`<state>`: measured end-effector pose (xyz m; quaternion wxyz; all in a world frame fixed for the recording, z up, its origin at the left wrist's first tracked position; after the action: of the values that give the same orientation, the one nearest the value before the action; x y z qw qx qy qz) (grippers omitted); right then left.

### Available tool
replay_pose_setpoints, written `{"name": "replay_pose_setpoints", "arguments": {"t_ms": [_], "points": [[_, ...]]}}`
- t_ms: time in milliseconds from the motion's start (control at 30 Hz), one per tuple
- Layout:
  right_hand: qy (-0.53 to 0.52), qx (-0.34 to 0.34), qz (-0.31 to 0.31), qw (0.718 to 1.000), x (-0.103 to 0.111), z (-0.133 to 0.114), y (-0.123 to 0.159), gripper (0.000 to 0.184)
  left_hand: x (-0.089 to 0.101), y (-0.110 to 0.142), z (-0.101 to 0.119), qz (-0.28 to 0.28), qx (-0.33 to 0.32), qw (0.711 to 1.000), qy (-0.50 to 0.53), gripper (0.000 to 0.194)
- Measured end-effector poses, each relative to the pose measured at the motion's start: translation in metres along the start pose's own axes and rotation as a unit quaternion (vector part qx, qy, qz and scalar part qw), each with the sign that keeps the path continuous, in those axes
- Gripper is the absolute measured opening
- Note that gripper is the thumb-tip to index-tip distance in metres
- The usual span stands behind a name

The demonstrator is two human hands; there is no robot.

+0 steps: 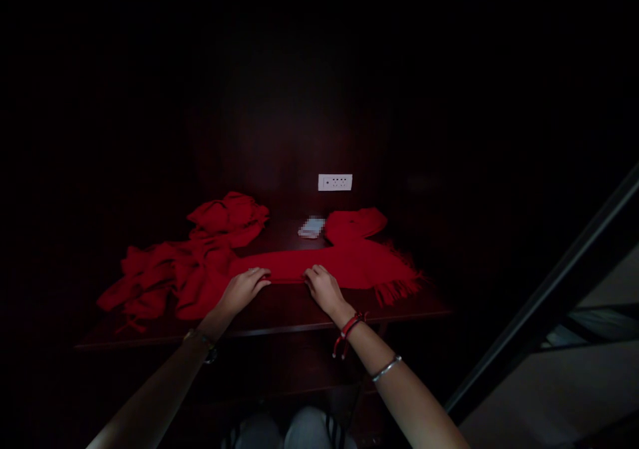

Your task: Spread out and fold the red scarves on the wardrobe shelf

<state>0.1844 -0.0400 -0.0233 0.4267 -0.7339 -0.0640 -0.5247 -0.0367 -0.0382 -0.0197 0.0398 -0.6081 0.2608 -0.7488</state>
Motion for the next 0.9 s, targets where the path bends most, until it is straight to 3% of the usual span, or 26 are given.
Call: {"name": "replay_pose_setpoints", "arguments": {"t_ms": [233, 467, 633, 767, 900], "points": [[-0.002, 0.000, -0.034, 0.999, 0.004, 0.000, 0.007, 0.017, 0.003, 0.002, 0.004, 0.001, -0.004, 1.000, -0.020, 0.021], [0.040, 0.103, -0.046, 0.993, 0.000, -0.021, -0.011, 0.023, 0.007, 0.004, 0.009, -0.007, -0.013, 0.999, -0.038, 0.019], [0.050, 0.081, -0.106, 0.990, -0.009, -0.026, -0.018, 0.022, 0.005, 0.004, 0.009, -0.009, -0.003, 0.999, -0.041, 0.016], [0.033, 0.031, -0.091, 0.995, -0.006, -0.020, -0.013, 0.025, 0.013, 0.007, 0.004, -0.035, -0.029, 0.996, -0.077, 0.019], [0.023, -0.001, -0.074, 0.997, -0.005, -0.012, -0.011, 0.025, 0.030, 0.012, -0.019, -0.060, -0.038, 0.987, -0.143, 0.026]]}}
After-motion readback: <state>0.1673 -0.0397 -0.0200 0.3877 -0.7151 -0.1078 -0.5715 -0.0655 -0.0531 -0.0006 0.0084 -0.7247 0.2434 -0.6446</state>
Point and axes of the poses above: each hand's wrist, its own y-axis away from the middle knuckle, its own x-axis out of the back of the hand, z = x × y, the point moved 1 cm from there along -y, towards the middle knuckle, and after that the axes turned 10 degrees about x, right-handed, at the moved point
